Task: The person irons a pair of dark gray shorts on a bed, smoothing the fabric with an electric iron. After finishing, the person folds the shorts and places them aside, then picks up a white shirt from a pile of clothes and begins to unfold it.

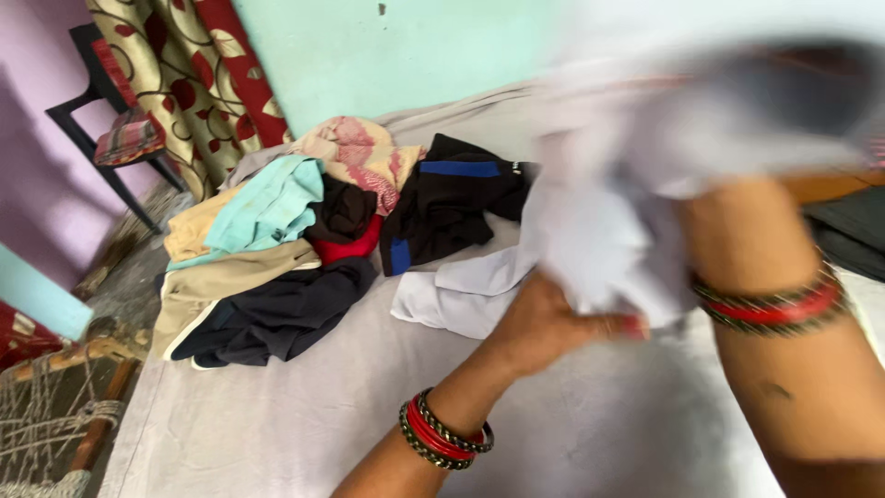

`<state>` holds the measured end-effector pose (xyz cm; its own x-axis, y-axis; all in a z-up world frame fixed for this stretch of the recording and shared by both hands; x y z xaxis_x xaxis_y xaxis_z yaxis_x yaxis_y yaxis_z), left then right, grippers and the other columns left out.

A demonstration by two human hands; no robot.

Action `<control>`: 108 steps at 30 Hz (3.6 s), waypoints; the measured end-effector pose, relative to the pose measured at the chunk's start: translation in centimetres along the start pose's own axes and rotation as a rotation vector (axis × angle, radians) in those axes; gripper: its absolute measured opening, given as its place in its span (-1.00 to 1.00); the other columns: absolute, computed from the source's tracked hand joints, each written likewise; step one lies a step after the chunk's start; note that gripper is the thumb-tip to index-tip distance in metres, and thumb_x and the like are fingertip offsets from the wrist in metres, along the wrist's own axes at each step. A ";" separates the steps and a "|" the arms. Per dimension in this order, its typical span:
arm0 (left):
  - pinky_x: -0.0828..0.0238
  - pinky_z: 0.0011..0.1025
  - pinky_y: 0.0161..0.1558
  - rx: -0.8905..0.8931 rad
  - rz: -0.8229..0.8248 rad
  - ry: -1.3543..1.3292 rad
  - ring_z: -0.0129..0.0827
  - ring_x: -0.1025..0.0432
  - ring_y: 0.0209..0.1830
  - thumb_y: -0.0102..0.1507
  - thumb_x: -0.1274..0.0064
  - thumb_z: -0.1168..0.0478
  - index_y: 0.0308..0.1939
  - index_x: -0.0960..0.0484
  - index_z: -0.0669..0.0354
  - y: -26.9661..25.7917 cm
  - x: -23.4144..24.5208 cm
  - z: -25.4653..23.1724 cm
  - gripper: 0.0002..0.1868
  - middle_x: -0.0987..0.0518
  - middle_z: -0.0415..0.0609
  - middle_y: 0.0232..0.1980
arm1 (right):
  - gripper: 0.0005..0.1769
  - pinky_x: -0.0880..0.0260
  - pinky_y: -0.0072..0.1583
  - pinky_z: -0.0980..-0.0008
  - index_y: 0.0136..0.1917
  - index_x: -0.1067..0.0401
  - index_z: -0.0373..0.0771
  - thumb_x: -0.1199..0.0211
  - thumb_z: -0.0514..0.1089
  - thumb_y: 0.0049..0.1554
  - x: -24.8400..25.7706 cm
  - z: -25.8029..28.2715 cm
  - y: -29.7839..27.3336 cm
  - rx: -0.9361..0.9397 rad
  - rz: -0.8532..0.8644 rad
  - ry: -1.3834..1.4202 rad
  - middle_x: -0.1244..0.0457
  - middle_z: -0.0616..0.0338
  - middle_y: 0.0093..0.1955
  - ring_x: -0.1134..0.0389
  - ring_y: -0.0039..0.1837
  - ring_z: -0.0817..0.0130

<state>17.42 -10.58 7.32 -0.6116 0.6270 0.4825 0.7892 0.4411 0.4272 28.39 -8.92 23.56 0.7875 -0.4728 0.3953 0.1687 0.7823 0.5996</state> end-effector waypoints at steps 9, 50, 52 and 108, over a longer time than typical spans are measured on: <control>-0.30 -0.18 0.29 0.293 -0.484 -0.335 -0.10 -0.34 0.28 0.10 -0.29 -0.02 0.36 -0.30 0.33 -5.2 15.4 1.7 -0.13 -0.43 0.17 0.30 | -0.84 -0.31 -0.38 0.51 0.04 -0.47 -0.35 -0.15 -0.21 0.32 6.9 1.2 -2.3 -0.016 -0.239 -0.121 -0.32 0.16 -0.31 -0.35 -0.36 0.50; -0.44 -0.18 0.06 0.384 -0.129 0.549 -0.03 -0.48 0.07 0.09 -0.32 0.14 0.13 -0.63 0.13 -13.2 11.4 6.0 -0.48 -0.59 0.04 0.10 | -0.43 -0.32 0.34 0.23 0.26 -0.46 -0.09 -0.36 -0.32 -0.04 -8.8 -12.2 -14.6 -0.014 0.477 -0.136 -0.29 0.21 0.34 -0.30 0.37 0.28; -0.38 -0.10 0.10 0.413 -0.089 0.715 0.08 -0.39 0.20 0.02 -0.42 0.11 0.28 -0.54 0.07 -13.0 9.6 5.0 -0.25 -0.46 0.06 0.24 | -0.28 -0.29 0.37 0.23 0.32 -0.46 -0.09 -0.32 -0.37 -0.14 -11.6 -10.0 -15.2 0.144 0.529 -0.140 -0.25 0.14 0.32 -0.25 0.38 0.18; -0.52 0.00 -0.09 0.430 -0.271 1.109 0.10 -0.59 -0.09 0.37 0.07 0.12 -0.14 -0.70 0.13 -6.3 18.5 10.9 -0.74 -0.67 0.20 -0.05 | -0.78 -0.35 0.06 0.01 0.04 -0.29 -0.26 -0.18 -0.39 0.11 -14.7 -6.3 -5.4 0.326 -0.062 -0.322 -0.26 -0.09 -0.05 -0.34 0.06 -0.11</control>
<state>1.70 5.19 5.24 -0.3088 -0.3135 0.8980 0.4542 0.7809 0.4288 19.69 -3.64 10.11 0.5493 -0.6568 0.5166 -0.0261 0.6044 0.7963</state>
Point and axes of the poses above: each hand's wrist, its own y-axis towards the middle knuckle, its own x-axis out of the back of the hand, z = x × y, the point moved 7 cm from there along y, towards the middle knuckle
